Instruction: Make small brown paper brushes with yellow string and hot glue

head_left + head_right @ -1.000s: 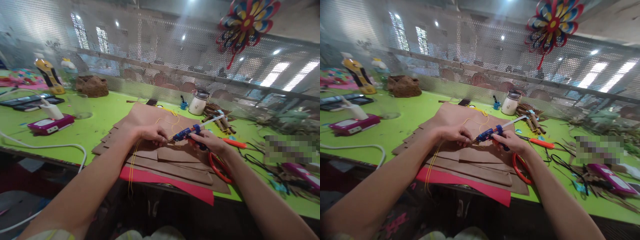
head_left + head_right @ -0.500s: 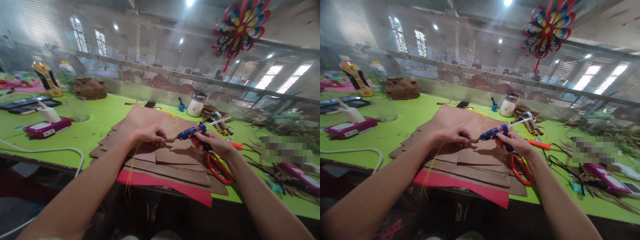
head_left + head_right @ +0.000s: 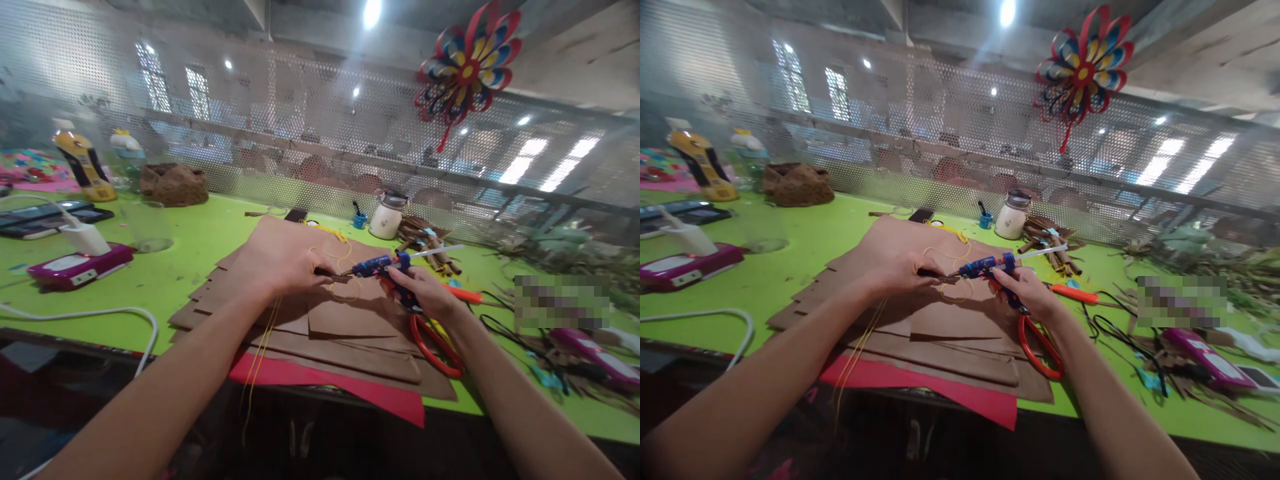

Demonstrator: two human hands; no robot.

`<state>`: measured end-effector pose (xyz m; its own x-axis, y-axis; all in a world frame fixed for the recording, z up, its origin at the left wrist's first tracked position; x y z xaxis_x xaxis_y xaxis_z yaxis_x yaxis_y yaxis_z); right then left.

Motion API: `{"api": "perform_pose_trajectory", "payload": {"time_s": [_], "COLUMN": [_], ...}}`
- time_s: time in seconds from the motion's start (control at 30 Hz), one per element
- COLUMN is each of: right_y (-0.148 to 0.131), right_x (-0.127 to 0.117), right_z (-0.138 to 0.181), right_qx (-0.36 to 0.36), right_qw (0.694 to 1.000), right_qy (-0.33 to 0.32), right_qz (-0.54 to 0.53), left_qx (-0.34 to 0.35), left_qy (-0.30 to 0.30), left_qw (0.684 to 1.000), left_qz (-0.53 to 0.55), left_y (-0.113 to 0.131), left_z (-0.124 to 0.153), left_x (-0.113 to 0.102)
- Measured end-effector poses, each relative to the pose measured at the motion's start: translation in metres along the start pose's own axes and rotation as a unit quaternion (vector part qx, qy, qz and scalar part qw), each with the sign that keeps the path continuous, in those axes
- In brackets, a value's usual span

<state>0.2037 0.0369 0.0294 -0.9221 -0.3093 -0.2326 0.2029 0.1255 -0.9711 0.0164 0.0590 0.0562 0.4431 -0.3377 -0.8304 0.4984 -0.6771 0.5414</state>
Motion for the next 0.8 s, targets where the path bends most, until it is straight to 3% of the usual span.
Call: {"api": "perform_pose_trajectory", "payload": {"time_s": [0.27,0.53,0.8], "right_y": [-0.0032,-0.0024,-0.0035], "right_x": [0.0001,0.0004,0.0003], "right_z": [0.0017,0.0014,0.0029], "right_qx": [-0.016,-0.019,-0.019], "right_qw": [1.000,0.997,0.998], "right_qy": [-0.002,-0.010,0.000], "right_qz": [0.006,0.073,0.067], "left_qx": [0.003,0.010,0.019], "left_qy": [-0.009,-0.006,-0.014], "left_qw": [0.999,0.999,0.999], "left_qz": [-0.042,-0.044,-0.025], "left_y": [0.0007,-0.0021,-0.0006], "left_z": [0.0007,-0.0005,-0.0003], "left_x": [0.0015,0.0007,0.0010]}}
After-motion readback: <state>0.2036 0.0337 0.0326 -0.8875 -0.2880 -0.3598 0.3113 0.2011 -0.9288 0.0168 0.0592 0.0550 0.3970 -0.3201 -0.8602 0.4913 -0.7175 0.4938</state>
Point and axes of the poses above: each hand's wrist, its own z-axis away from the middle knuckle, its own x-axis out of the palm, y = z × x, the point moved 8 cm from there along -z, towards the middle knuckle, and after that the axes turned 4 degrees about -y, right-handed, at the moved point
